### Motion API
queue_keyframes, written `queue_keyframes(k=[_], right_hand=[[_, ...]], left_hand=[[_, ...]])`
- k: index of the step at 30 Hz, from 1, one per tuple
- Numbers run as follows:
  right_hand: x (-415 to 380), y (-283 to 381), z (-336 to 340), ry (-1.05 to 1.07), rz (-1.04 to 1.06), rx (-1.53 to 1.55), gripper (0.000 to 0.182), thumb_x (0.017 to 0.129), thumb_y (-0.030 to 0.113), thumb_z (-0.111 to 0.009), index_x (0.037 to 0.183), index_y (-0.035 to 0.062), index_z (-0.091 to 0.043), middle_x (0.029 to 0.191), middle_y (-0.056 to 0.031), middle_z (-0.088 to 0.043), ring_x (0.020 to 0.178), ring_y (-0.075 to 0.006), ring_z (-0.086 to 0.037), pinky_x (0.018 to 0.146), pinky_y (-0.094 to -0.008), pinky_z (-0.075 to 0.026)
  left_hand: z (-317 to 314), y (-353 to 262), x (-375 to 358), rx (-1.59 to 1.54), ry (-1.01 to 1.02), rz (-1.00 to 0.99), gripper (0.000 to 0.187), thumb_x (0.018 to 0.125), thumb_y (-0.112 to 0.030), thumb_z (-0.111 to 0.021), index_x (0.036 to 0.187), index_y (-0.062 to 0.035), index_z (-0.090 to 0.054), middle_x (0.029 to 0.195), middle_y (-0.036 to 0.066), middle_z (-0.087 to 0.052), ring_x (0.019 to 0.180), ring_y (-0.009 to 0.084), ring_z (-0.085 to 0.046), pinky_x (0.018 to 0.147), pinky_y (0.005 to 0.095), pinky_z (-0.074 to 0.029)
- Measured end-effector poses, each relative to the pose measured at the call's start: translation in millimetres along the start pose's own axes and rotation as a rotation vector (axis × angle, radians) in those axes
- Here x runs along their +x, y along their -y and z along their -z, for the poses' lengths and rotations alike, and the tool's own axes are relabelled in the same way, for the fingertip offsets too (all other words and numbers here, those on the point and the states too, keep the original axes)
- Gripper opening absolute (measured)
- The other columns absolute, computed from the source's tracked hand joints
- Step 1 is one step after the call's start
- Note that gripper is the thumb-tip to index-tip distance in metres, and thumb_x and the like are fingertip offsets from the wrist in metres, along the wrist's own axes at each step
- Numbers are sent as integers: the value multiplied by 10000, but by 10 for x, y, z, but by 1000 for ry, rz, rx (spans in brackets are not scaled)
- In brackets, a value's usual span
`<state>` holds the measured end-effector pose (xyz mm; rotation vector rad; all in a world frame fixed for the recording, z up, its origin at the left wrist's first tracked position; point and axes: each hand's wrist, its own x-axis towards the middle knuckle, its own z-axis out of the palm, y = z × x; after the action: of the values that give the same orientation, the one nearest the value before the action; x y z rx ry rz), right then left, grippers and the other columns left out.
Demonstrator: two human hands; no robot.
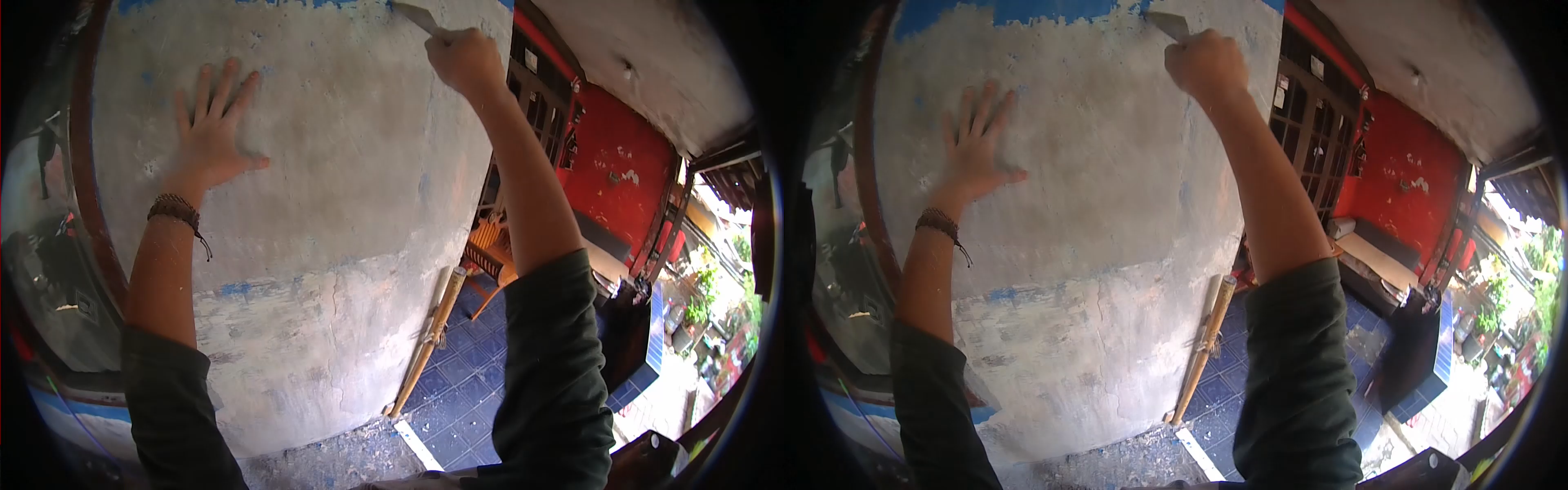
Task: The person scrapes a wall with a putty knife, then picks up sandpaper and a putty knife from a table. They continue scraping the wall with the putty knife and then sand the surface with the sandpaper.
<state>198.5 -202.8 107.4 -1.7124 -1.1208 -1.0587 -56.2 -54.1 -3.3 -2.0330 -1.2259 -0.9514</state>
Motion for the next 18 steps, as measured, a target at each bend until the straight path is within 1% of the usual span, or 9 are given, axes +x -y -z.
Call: queue_keyframes(k=[1,2,5,7,9,10,13,17,18], right_hand=[[-107,-5,-4,30,-14,-16,355,798,312,-558,1007,82,-730,964,-252,-674,928,-408,-656,866,-454,-525],[-274,-17,-47,-37,80,15,383,796,323,-559,968,21,-719,964,-261,-670,931,-409,-654,868,-452,-523],[-71,-4,-149,-44,56,55,402,800,328,-551,969,-1,-710,963,-264,-668,942,-409,-650,875,-450,-520],[63,92,-90,-54,49,57,406,805,328,-544,965,-8,-707,968,-259,-668,950,-407,-646,881,-447,-517],[-45,145,-24,-30,13,44,400,805,318,-544,949,-18,-705,967,-263,-668,946,-409,-648,879,-454,-516],[-154,76,-58,47,23,9,392,804,309,-541,954,-14,-706,954,-261,-672,942,-407,-652,879,-453,-518],[-448,103,-89,-55,85,15,386,804,295,-540,948,-24,-703,941,-262,-673,934,-410,-655,873,-450,-522],[-12,275,70,44,-24,63,388,798,274,-539,994,-18,-703,935,-277,-667,929,-411,-657,867,-443,-528],[-43,232,-7,-41,28,9,376,799,263,-533,1001,-1,-708,945,-266,-670,926,-407,-659,861,-436,-532]], left_hand=[[-7,6,13,3,-27,-7,1264,557,-493,-846,1530,-321,-58,1605,6,78,1467,278,107,1160,559,70],[6,1,-3,2,-24,-14,1264,557,-493,-846,1530,-321,-58,1605,6,78,1467,278,107,1160,559,70],[113,-16,-32,3,18,7,1251,570,-488,-845,1530,-321,-61,1606,7,74,1468,279,107,1160,559,66],[114,-40,-41,42,54,21,1186,617,-535,-804,1525,-347,-64,1605,-20,73,1469,254,101,1163,562,65],[89,-44,-35,49,61,27,1183,619,-539,-802,1525,-348,-66,1605,-21,72,1469,252,101,1162,563,68],[81,-47,-32,62,56,30,1180,620,-542,-799,1525,-348,-68,1605,-22,72,1470,251,100,1161,564,72],[122,-10,-54,26,50,11,1178,619,-536,-803,1525,-349,-73,1605,-26,69,1470,250,96,1159,567,75],[94,-23,-43,35,51,21,1175,619,-521,-805,1524,-351,-75,1605,-26,63,1471,250,90,1159,568,72],[80,-19,-46,27,41,15,1173,620,-517,-805,1524,-350,-77,1605,-24,63,1471,251,89,1160,568,70]])
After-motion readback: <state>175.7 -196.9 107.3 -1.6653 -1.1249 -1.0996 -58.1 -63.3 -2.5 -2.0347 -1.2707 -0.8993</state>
